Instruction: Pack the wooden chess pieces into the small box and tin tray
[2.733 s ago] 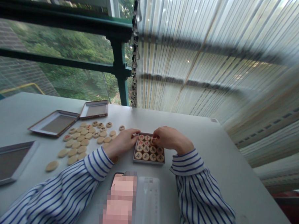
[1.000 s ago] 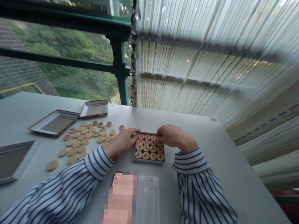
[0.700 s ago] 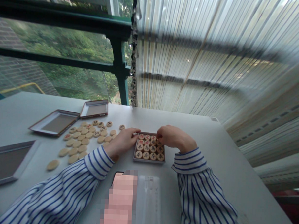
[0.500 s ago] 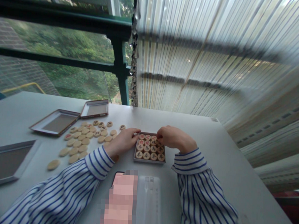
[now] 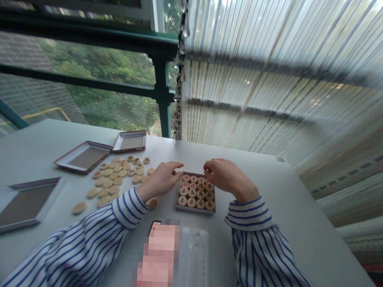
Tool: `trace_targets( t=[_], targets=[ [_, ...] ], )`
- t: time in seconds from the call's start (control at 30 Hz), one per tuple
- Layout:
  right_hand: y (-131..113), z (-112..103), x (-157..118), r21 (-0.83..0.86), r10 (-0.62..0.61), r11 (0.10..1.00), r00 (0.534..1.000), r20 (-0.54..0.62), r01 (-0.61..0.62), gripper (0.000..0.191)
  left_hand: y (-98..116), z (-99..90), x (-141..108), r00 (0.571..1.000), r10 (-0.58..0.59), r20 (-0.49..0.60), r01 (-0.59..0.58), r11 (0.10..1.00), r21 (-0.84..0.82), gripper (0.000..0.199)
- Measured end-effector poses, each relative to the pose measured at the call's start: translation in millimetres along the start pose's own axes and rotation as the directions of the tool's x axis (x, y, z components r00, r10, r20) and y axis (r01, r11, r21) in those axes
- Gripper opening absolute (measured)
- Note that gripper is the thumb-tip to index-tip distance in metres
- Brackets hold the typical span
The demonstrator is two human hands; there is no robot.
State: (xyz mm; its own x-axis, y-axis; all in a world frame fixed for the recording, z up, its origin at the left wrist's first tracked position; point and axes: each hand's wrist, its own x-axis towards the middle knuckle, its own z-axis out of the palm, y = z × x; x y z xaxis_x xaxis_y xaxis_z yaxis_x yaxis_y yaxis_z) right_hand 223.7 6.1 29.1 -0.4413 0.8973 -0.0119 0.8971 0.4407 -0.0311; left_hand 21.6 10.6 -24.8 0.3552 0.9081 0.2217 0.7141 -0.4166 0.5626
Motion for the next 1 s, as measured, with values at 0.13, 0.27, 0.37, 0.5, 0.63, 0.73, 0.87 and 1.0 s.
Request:
trace_targets(
  t=[0.13,0.27,0.37,0.5,0.63,0.73,0.87,1.0],
  targets=[
    [-2.7,-0.4,0.3,-0.009,-0.030,1.000,0.998,-0.063,0.029,0.024,4.8,-16.9,-1.5,0.998,0.001,-0.055,-0.002,1.000,-0.022,0.036],
    [-6.1,-1.4,-0.2,-0.011,-0.064,0.998,0.989,-0.132,0.063,0.024,5.3,-37.8,-6.0,0.996,-0.031,-0.084,0.026,0.997,-0.068,0.036],
    [-9.0,-1.3,-0.1,-0.025,-0.080,0.997,0.980,-0.182,0.077,0.025,-0.1,-57.4,-13.2,0.990,-0.084,-0.114,0.074,0.993,-0.089,0.036],
    [-13.6,-0.4,1.8,-0.044,-0.094,0.995,0.964,-0.249,0.086,0.026,-22.2,-83.2,-27.7,0.958,-0.132,-0.255,0.110,0.989,-0.100,0.035],
    [-21.6,-0.4,4.0,-0.047,-0.089,0.996,0.950,-0.299,0.078,0.026,-57.7,-99.1,-44.4,0.897,-0.224,-0.381,0.159,0.968,-0.196,0.038],
    [-30.2,-0.6,4.7,-0.024,-0.093,0.996,0.939,-0.331,0.090,0.025,-80.2,-102.6,-57.1,0.842,-0.286,-0.457,0.199,0.953,-0.231,0.039],
    [-41.8,1.7,5.3,0.043,-0.104,0.991,0.924,-0.368,0.129,0.024,-92.4,-98.0,-72.5,0.836,-0.279,-0.473,0.199,0.956,-0.214,0.036],
    [-53.9,7.5,6.9,0.095,-0.119,0.983,0.942,-0.313,0.156,0.023,-89.8,-87.9,-82.0,0.901,-0.159,-0.403,0.133,0.987,-0.091,0.030]
  ],
)
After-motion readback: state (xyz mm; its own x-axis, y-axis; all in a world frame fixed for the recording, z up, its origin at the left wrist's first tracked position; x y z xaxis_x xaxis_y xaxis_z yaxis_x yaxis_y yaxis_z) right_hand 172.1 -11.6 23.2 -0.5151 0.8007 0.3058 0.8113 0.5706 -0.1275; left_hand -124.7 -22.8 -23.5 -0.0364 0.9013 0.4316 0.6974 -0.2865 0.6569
